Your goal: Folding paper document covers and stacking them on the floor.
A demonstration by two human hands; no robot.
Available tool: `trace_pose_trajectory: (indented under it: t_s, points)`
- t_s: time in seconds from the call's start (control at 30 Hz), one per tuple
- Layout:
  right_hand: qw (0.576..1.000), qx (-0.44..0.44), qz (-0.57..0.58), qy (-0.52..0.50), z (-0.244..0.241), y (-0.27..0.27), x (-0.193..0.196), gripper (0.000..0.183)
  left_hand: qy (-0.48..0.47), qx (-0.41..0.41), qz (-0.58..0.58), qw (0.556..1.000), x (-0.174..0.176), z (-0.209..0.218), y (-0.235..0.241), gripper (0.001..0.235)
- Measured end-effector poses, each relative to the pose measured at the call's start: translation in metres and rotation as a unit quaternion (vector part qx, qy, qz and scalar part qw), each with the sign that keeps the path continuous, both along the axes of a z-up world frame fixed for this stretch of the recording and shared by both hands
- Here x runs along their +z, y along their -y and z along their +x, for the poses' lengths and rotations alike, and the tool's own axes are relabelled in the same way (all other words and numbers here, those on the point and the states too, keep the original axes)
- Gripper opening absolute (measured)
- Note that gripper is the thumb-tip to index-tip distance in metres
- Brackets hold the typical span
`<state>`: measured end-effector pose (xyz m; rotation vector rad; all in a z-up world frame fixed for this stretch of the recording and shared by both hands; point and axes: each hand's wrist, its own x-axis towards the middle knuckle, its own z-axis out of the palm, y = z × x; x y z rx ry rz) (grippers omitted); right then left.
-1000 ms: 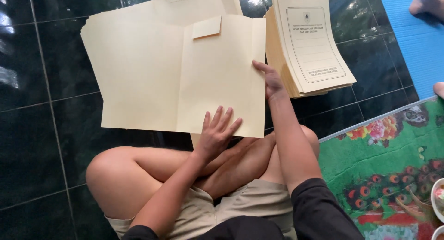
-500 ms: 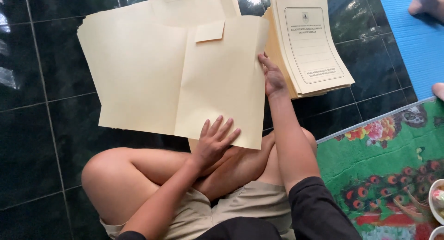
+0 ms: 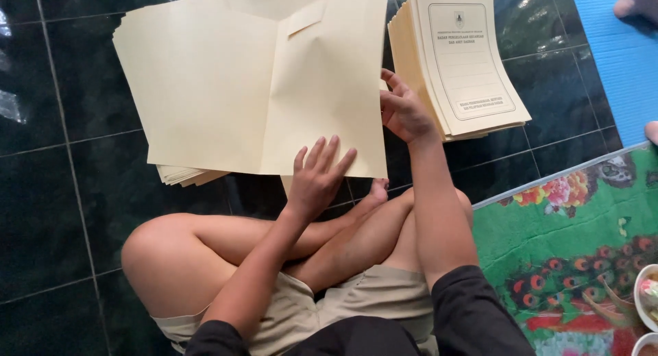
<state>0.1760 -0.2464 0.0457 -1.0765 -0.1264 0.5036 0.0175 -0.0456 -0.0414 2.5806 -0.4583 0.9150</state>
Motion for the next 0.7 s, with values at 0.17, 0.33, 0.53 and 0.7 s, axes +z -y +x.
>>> trace_pose_trajectory:
  t_s: [0.17, 0.33, 0.53, 0.7]
  points:
    - [0.999, -0.001, -0.037, -0.026, 0.004, 0.026, -0.013, 0.032, -0.03, -0.006, -0.02, 0.999, -0.001, -0.003, 0.0, 0.056]
    - [0.936, -0.112, -0.331, 0.054, 0.004, 0.023, -0.03, 0.074, -0.077, -0.038, -0.048, 0.995, 0.003, 0.003, -0.012, 0.078]
    - [0.567, -0.114, -0.762, 0.291, 0.011, -0.017, -0.111, 0.064, -0.302, 0.07, -0.044, 0.95, -0.012, 0.016, -0.05, 0.062]
    - [0.566, 0.075, -0.734, 0.369, 0.005, -0.074, -0.103, 0.051, -0.366, 0.118, 0.049, 0.922, -0.025, 0.017, -0.034, 0.073]
